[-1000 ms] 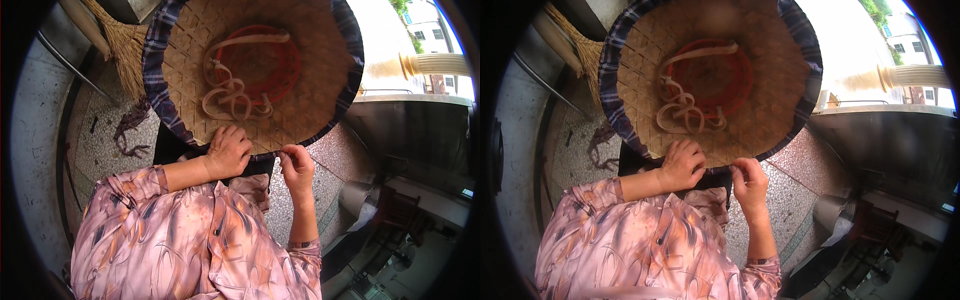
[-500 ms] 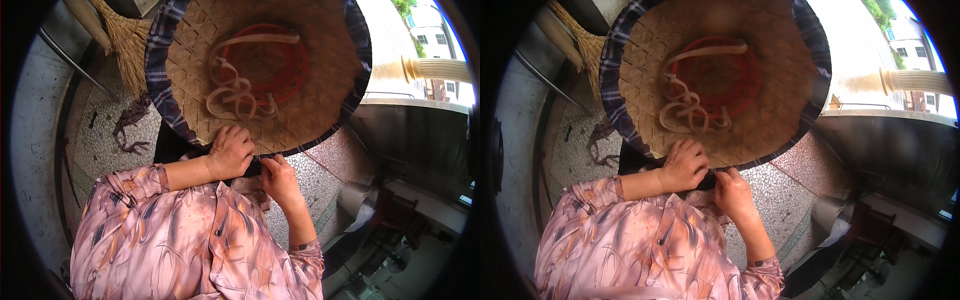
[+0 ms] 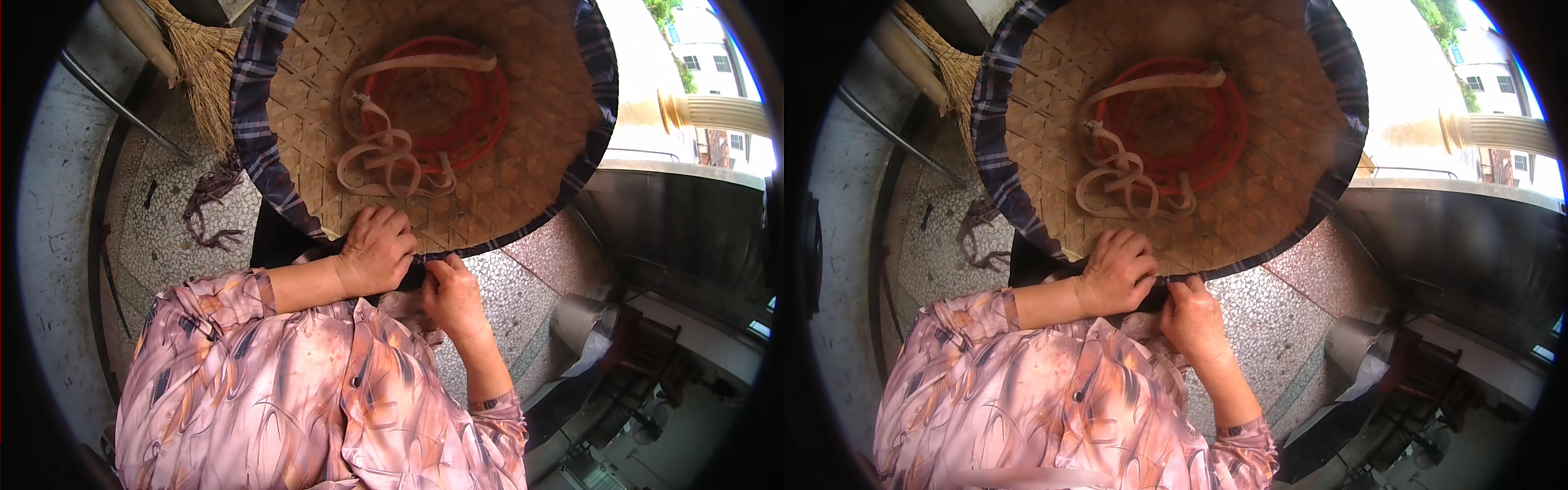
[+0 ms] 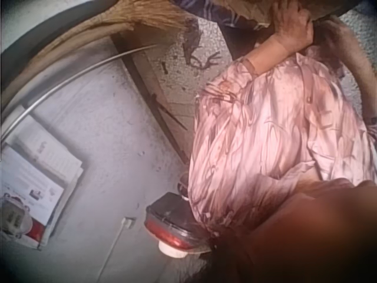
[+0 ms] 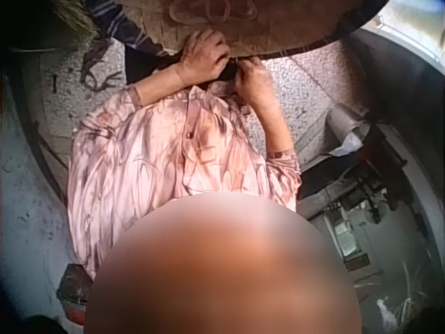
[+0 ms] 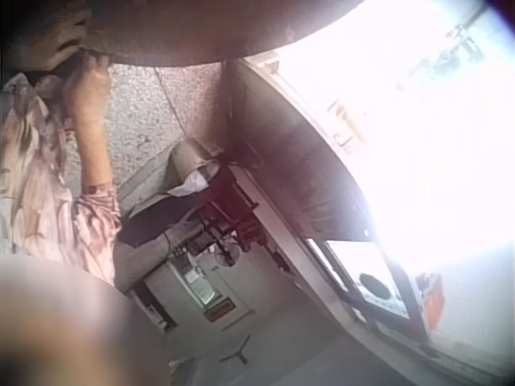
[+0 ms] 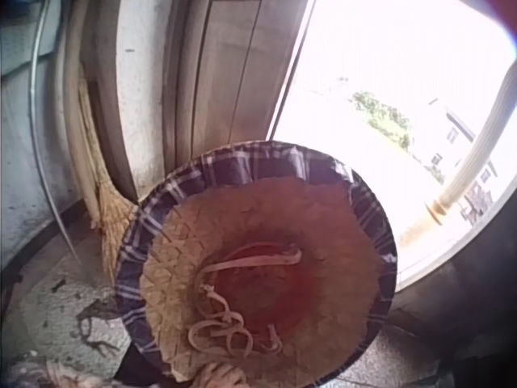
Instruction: Repairing the fabric rim of a traditional conical bamboo hat using a needle and thread.
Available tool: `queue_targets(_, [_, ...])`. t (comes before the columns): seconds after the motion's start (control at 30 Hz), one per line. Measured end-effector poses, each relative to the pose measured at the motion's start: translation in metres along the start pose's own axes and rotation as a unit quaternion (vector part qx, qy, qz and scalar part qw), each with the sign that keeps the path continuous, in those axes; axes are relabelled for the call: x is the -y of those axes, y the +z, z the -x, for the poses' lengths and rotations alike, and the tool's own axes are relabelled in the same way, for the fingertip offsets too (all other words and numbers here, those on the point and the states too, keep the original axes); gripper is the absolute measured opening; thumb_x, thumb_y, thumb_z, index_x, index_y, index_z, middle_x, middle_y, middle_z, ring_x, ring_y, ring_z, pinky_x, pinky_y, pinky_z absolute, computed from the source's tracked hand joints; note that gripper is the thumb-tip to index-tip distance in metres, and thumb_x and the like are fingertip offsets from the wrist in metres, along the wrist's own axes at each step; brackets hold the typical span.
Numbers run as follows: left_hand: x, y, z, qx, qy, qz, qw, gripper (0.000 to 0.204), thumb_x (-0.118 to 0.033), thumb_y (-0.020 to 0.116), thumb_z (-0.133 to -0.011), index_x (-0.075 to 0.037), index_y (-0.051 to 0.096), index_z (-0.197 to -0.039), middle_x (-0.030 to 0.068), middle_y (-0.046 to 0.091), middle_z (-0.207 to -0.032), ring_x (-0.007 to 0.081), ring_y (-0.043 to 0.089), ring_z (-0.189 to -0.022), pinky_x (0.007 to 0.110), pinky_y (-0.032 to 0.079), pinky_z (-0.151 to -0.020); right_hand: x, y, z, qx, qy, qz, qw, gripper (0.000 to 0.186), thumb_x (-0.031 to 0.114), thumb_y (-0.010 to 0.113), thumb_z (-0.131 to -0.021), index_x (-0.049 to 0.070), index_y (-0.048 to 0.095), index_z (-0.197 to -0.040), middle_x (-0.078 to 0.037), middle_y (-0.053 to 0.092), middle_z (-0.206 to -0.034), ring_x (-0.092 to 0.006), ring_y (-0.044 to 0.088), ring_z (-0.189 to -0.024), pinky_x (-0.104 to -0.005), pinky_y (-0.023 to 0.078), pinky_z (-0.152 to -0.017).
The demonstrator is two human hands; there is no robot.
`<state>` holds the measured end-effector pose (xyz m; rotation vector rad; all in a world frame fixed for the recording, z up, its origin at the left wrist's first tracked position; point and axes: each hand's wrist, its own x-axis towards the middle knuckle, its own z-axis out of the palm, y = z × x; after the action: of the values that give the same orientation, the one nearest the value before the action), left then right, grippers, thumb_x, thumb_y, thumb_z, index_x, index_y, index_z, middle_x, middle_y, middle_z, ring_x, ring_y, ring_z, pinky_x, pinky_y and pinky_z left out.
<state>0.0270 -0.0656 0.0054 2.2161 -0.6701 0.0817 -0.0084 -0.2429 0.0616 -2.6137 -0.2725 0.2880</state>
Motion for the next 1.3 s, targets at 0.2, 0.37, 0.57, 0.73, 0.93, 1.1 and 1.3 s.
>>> queue_targets(0.2, [0.002, 0.002, 0.001, -0.006, -0.004, 0.005, 1.000, 0.012, -0.014, 0.070, -0.067, -0.011, 0.063, -0.076, 0.0063, 0.056, -0.092, 0.0271, 0.052, -0.092, 0.041, 0.037, -0.083, 0.006, 0.013, 0.001, -0.014, -0.016, 0.052, 0.998, 0.005, 0.001, 0.061, -0.076, 0.001, 0.058, -0.080, -0.019, 0.057, -0.081, -0.0397, 0.062, -0.070, -0.0457, 0.052, -0.060])
queue_targets(0.37, [0.002, -0.001, 0.001, -0.011, -0.003, 0.007, 1.000, 0.012, -0.013, 0.070, -0.067, -0.011, 0.063, -0.077, 0.0061, 0.056, -0.092, 0.0270, 0.052, -0.093, 0.041, 0.037, -0.084, 0.007, 0.025, 0.010, -0.069, -0.014, 0.042, 0.997, 0.011, -0.001, 0.060, -0.076, 0.002, 0.060, -0.087, -0.018, 0.057, -0.082, -0.0388, 0.061, -0.069, -0.0439, 0.052, -0.058])
queue_targets(0.57, [-0.001, -0.003, 0.001, -0.013, 0.000, 0.011, 1.000, 0.012, -0.013, 0.069, -0.067, -0.011, 0.064, -0.077, 0.0059, 0.056, -0.091, 0.0266, 0.052, -0.094, 0.041, 0.037, -0.085, -0.003, 0.035, 0.016, -0.116, 0.000, -0.022, 0.993, 0.013, 0.000, 0.061, -0.080, 0.002, 0.063, -0.092, -0.017, 0.058, -0.084, -0.0378, 0.061, -0.070, -0.0433, 0.051, -0.060])
queue_targets(0.73, [0.000, -0.004, 0.002, -0.002, 0.005, 0.012, 1.000, 0.012, -0.013, 0.070, -0.067, -0.011, 0.064, -0.077, 0.0061, 0.056, -0.091, 0.0266, 0.052, -0.094, 0.041, 0.037, -0.087, -0.002, 0.029, 0.014, -0.095, 0.018, -0.051, 0.994, 0.011, 0.001, 0.062, -0.079, 0.003, 0.064, -0.090, -0.017, 0.059, -0.083, -0.0378, 0.061, -0.070, -0.0439, 0.051, -0.061])
queue_targets(0.93, [0.000, -0.003, 0.004, 0.003, 0.000, 0.016, 1.000, 0.012, -0.013, 0.069, -0.067, -0.010, 0.065, -0.079, 0.0069, 0.056, -0.092, 0.0272, 0.052, -0.095, 0.043, 0.037, -0.089, -0.001, 0.025, 0.011, -0.074, 0.020, -0.048, 0.996, 0.011, 0.002, 0.062, -0.079, 0.004, 0.065, -0.089, -0.017, 0.059, -0.083, -0.0387, 0.062, -0.070, -0.0454, 0.052, -0.062])
queue_targets(1.1, [0.001, -0.001, 0.006, 0.014, -0.005, 0.014, 1.000, 0.010, -0.014, 0.066, -0.069, -0.010, 0.066, -0.077, 0.0081, 0.057, -0.094, 0.0271, 0.052, -0.097, 0.042, 0.035, -0.090, 0.002, 0.026, 0.009, -0.067, 0.029, -0.033, 0.997, 0.010, 0.003, 0.061, -0.080, 0.003, 0.065, -0.089, -0.019, 0.060, -0.083, -0.0398, 0.062, -0.071, -0.0465, 0.052, -0.063])
queue_targets(1.3, [0.002, 0.000, 0.006, 0.015, -0.013, 0.026, 0.999, 0.010, -0.012, 0.066, -0.067, -0.010, 0.066, -0.077, 0.0075, 0.058, -0.094, 0.0269, 0.052, -0.098, 0.042, 0.035, -0.090, 0.005, 0.024, 0.009, -0.062, 0.035, -0.036, 0.997, 0.010, 0.004, 0.061, -0.080, 0.002, 0.065, -0.089, -0.019, 0.060, -0.084, -0.0403, 0.062, -0.071, -0.0469, 0.053, -0.064])
